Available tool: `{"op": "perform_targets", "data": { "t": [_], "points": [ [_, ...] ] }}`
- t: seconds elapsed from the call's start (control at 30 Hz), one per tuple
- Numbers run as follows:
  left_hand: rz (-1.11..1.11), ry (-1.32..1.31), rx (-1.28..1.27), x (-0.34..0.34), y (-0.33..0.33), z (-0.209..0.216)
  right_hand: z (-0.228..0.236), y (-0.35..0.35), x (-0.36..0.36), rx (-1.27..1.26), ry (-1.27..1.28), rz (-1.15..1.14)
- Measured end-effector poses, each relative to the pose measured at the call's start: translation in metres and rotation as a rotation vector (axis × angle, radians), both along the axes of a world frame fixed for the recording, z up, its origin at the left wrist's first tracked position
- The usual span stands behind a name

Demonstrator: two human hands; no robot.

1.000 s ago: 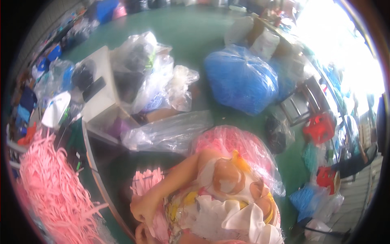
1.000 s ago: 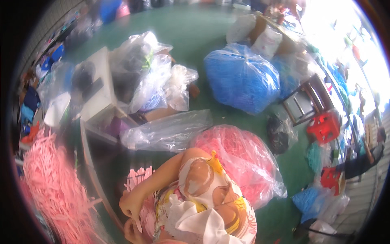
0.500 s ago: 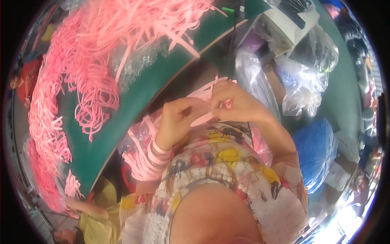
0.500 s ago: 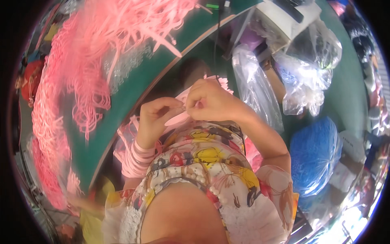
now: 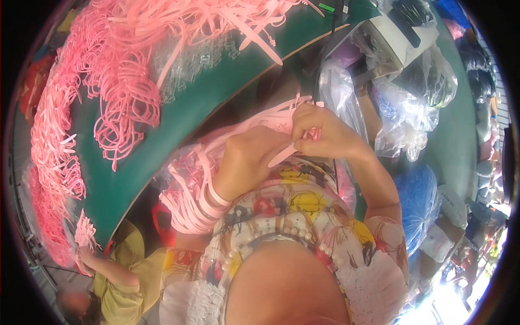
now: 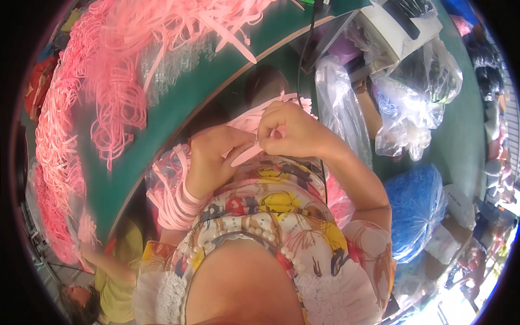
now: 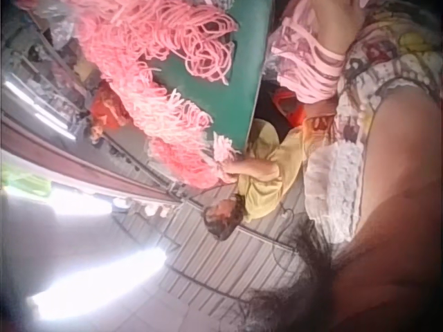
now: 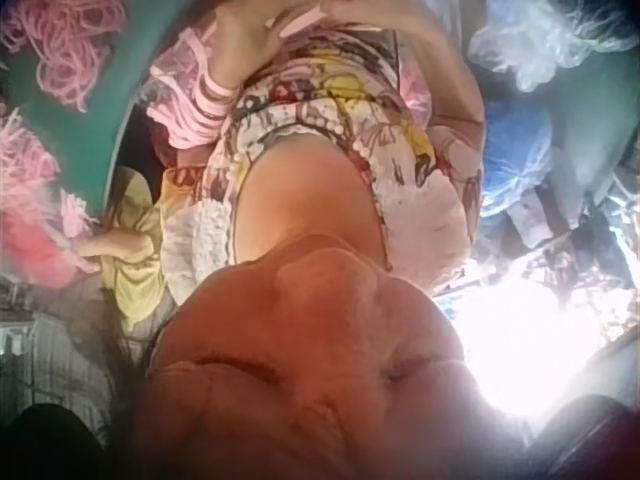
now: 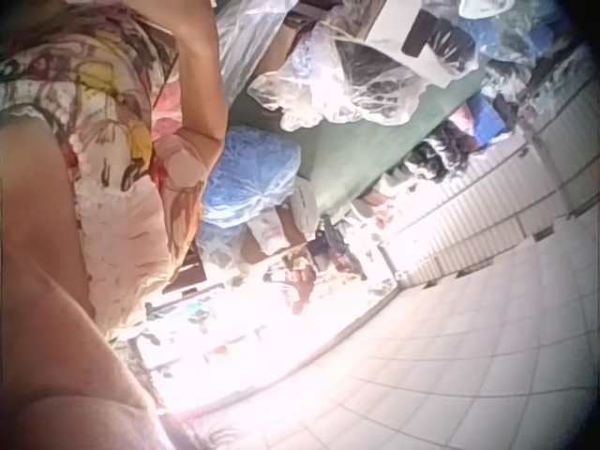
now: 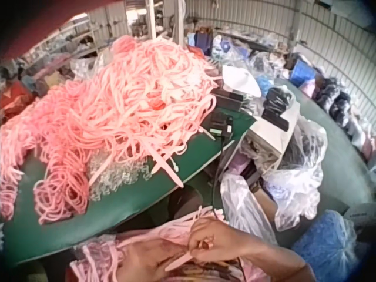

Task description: The person sits at a green table and repeatedly picks up pink rubber bands, stretches them, and ties them into knots by hand. They place the finished knots onto a growing pile on the table.

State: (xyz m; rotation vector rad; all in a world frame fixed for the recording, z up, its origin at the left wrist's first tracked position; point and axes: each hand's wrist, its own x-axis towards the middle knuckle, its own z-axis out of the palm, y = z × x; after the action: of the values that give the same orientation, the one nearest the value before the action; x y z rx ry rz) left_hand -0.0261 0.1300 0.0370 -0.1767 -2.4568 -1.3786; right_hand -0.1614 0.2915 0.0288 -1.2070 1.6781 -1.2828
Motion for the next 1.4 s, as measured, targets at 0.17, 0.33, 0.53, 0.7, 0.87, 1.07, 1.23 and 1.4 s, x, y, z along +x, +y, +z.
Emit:
{"op": "perform_targets", "data": {
  "t": [0.17, 0.33, 0.53, 0.7, 0.87, 1.07, 1.23, 1.4],
  "points": [
    [-0.072, 0.040, -0.042, 0.008, 0.001, 0.001, 0.000, -0.003, -0.001, 0.051, -0.120, 0.016],
    [-0.083, -0.165, 0.387, 0.013, -0.005, -0.016, 0.001, -0.002, -0.001, 0.034, -0.233, -0.051],
    [-0.027, -0.408, 0.541, 0.014, -0.002, -0.004, 0.003, -0.007, 0.005, 0.051, -0.183, -0.047],
    [-0.028, -0.560, 0.608, 0.019, -0.003, -0.014, 0.000, -0.008, 0.007, 0.060, -0.113, -0.005],
    [-0.073, -0.701, 0.912, 0.023, -0.008, -0.007, -0.007, -0.012, 0.009, -0.055, -0.008, 0.024],
    [-0.228, -0.705, 1.323, 0.036, -0.005, -0.015, 0.001, -0.019, 0.019, -0.227, 0.293, -0.028],
    [-0.191, -0.721, 1.480, 0.036, -0.002, -0.023, 0.004, -0.017, 0.023, -0.250, 0.376, -0.105],
    [-0.180, -0.693, 1.153, 0.036, -0.010, -0.026, 0.002, -0.017, 0.024, -0.254, 0.325, -0.092]
  ]
}}
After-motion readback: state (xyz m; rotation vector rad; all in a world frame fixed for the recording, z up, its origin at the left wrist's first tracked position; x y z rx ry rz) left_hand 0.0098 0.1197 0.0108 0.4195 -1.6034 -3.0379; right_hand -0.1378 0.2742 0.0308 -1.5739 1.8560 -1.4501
